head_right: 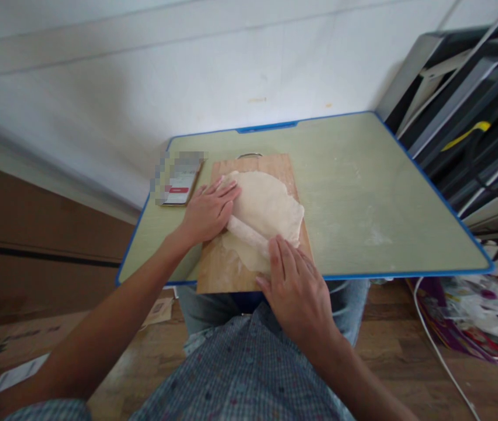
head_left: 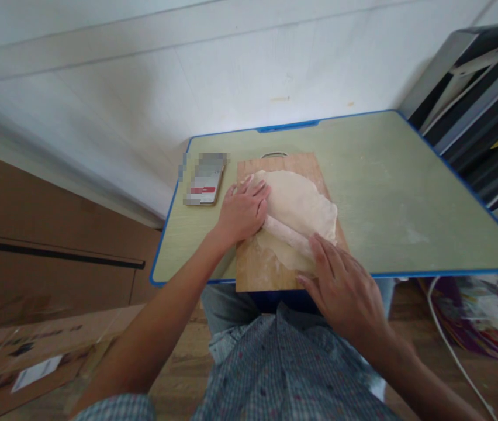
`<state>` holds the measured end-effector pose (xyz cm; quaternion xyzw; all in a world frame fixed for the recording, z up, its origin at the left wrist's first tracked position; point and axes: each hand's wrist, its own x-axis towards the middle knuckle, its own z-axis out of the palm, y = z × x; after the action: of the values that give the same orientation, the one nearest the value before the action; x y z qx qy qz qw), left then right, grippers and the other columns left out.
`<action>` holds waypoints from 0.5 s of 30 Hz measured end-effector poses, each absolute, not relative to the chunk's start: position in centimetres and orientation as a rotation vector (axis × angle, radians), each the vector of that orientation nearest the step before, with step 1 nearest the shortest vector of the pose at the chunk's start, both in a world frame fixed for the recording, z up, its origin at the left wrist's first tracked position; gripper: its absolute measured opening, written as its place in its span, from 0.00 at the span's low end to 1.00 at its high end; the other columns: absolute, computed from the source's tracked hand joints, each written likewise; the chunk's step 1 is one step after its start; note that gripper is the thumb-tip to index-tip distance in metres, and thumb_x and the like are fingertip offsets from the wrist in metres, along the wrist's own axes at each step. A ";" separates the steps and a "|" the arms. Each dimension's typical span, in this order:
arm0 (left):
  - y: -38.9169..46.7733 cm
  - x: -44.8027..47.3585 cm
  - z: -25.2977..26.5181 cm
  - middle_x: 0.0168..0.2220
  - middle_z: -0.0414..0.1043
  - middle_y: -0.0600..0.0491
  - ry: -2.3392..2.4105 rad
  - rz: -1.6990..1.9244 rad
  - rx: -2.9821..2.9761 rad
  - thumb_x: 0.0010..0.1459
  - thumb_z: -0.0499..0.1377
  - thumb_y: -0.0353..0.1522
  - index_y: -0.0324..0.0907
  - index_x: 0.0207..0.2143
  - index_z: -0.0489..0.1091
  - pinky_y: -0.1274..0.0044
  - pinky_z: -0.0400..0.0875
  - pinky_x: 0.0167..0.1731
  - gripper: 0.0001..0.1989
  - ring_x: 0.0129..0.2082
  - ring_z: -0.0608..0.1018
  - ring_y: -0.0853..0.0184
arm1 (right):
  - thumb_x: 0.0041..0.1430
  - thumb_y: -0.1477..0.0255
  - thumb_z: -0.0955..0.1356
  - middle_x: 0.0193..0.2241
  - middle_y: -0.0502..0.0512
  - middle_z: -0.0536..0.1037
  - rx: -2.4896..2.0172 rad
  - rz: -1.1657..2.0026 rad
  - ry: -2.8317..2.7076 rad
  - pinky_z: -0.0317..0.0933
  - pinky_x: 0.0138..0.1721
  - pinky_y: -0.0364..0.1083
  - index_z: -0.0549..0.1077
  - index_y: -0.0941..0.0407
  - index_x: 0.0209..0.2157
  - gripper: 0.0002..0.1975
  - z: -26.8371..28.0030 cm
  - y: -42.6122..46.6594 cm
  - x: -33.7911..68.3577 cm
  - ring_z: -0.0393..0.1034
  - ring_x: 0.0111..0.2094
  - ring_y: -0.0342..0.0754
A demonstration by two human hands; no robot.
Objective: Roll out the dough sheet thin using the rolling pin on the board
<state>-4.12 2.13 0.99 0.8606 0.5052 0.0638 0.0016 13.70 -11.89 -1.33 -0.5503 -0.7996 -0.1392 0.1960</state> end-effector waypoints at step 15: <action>-1.8 -7.0 0.3 0.62 0.59 0.49 1.602 0.357 2.600 0.65 0.39 0.33 0.38 0.59 0.60 0.63 0.50 0.62 0.24 0.65 0.53 0.63 | 0.65 0.64 0.58 0.48 0.72 0.73 -1.530 -0.369 -2.297 0.65 0.48 0.56 0.61 0.67 0.56 0.25 -1.6 -13.7 12.5 0.69 0.49 0.59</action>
<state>-6.95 -1.83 0.33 0.8451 0.5207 0.1162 0.0333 12.47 -13.72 -1.62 -0.5407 -0.8118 -0.1305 0.1776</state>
